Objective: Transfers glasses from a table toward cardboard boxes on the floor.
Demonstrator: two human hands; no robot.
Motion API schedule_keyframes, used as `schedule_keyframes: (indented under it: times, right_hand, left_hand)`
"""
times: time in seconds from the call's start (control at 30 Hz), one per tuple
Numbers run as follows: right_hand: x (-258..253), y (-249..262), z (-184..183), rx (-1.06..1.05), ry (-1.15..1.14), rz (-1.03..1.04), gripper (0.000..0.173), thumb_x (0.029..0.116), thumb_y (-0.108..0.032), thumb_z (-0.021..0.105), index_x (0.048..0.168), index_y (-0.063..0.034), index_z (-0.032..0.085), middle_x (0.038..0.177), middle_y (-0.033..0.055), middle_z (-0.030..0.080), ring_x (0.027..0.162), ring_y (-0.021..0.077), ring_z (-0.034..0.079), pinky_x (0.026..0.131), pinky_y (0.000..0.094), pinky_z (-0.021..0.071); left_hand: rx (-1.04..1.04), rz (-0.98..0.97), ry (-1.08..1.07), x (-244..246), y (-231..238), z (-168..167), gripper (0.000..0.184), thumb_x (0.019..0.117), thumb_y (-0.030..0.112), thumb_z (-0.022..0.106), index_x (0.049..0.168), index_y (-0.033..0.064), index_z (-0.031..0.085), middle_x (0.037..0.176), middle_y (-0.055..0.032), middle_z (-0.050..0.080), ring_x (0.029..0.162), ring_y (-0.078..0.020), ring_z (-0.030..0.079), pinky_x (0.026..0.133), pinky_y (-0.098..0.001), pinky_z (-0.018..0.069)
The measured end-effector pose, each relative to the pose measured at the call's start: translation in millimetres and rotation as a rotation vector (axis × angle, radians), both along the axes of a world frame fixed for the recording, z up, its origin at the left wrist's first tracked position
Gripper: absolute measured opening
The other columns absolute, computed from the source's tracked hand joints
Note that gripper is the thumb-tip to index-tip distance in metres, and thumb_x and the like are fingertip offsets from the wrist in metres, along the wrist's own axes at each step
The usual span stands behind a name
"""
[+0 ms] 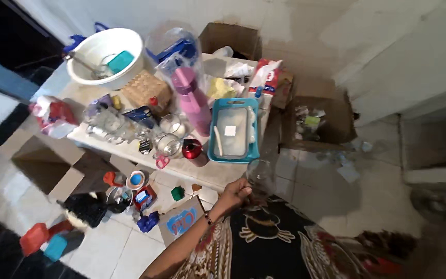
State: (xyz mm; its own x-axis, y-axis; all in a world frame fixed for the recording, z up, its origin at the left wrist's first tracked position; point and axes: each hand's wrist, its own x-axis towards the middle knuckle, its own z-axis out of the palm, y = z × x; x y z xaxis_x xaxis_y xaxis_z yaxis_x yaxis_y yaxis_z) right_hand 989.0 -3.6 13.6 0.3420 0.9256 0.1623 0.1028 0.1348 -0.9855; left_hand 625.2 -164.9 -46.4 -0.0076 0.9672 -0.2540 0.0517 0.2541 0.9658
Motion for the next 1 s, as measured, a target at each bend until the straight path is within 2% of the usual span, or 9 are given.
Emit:
schedule_keyframes:
  times: [0.07, 0.13, 0.2, 0.3, 0.6, 0.8, 1.0]
  right_hand:
    - [-3.8, 5.1, -0.3, 0.037, 0.023, -0.047, 0.012, 0.1029, -0.002, 0.045, 0.098, -0.0075, 0.054, 0.071, -0.0121, 0.065, 0.067, 0.0019, 0.067, 0.069, 0.0217, 0.0595]
    - [-6.7, 9.1, -0.9, 0.048, 0.018, -0.027, 0.012, 0.1041, -0.005, 0.045, 0.101, -0.0112, 0.054, 0.073, -0.0144, 0.064, 0.068, 0.0003, 0.065, 0.071, 0.0202, 0.0587]
    - [-5.6, 13.7, -4.0, 0.053, 0.017, -0.026, 0.009, 0.1031, -0.005, 0.047, 0.102, -0.0106, 0.054, 0.075, -0.0135, 0.063, 0.069, 0.0011, 0.065, 0.073, 0.0209, 0.0584]
    - [-3.6, 18.6, -7.2, 0.04, 0.015, -0.038, 0.01, 0.1033, -0.006, 0.048, 0.099, -0.0102, 0.056, 0.074, -0.0127, 0.065, 0.07, 0.0019, 0.065, 0.074, 0.0222, 0.0588]
    - [10.3, 28.7, -21.7, 0.073, 0.011, -0.019, 0.008, 0.1001, -0.005, 0.051, 0.1, -0.0109, 0.057, 0.074, -0.0112, 0.065, 0.069, 0.0042, 0.066, 0.074, 0.0247, 0.0596]
    - [18.2, 22.7, -20.4, 0.043, 0.02, -0.071, 0.007, 0.101, -0.007, 0.053, 0.105, -0.012, 0.055, 0.075, -0.0115, 0.063, 0.069, 0.0048, 0.066, 0.074, 0.0258, 0.0601]
    - [20.6, 10.1, -11.8, 0.012, -0.009, -0.136, 0.007, 0.1012, -0.005, 0.051, 0.102, -0.0107, 0.055, 0.074, -0.0117, 0.062, 0.07, 0.0037, 0.065, 0.076, 0.0257, 0.0596]
  left_hand:
    - [-0.024, 0.018, -0.001, 0.3, -0.4, 3.5, 0.018, 0.1015, 0.005, 0.048, 0.102, -0.0094, 0.059, 0.084, -0.0036, 0.063, 0.076, -0.002, 0.059, 0.076, -0.0228, 0.0518]
    - [-0.048, 0.051, -0.026, 0.8, 0.1, 4.7, 0.016, 0.1013, 0.005, 0.047, 0.102, -0.0064, 0.059, 0.084, -0.0005, 0.065, 0.076, -0.0018, 0.063, 0.076, -0.0234, 0.055]
    - [-0.061, 0.079, -0.066, 2.0, 1.3, 2.1, 0.013, 0.1013, 0.006, 0.046, 0.098, 0.0008, 0.057, 0.082, 0.0039, 0.066, 0.074, -0.0013, 0.064, 0.073, -0.023, 0.0556]
    - [-0.076, 0.097, -0.12, 3.7, 3.8, 1.1, 0.013, 0.1023, 0.006, 0.043, 0.097, 0.0042, 0.055, 0.081, 0.0052, 0.068, 0.074, -0.0031, 0.068, 0.072, -0.0238, 0.0587]
    - [-0.113, 0.072, -0.132, 9.4, 15.7, 4.6, 0.015, 0.1023, 0.005, 0.041, 0.097, 0.0055, 0.055, 0.082, 0.0042, 0.07, 0.074, -0.0048, 0.07, 0.071, -0.0245, 0.06]
    - [-0.116, 0.012, -0.132, 10.9, 23.2, 7.0, 0.014, 0.1019, 0.005, 0.042, 0.097, 0.0062, 0.054, 0.081, 0.0052, 0.07, 0.074, -0.0046, 0.07, 0.072, -0.025, 0.0604]
    - [-0.115, -0.016, -0.129, 8.7, 25.6, 8.6, 0.014, 0.1022, 0.005, 0.042, 0.096, 0.0069, 0.054, 0.081, 0.0048, 0.069, 0.073, -0.005, 0.069, 0.071, -0.0247, 0.0599]
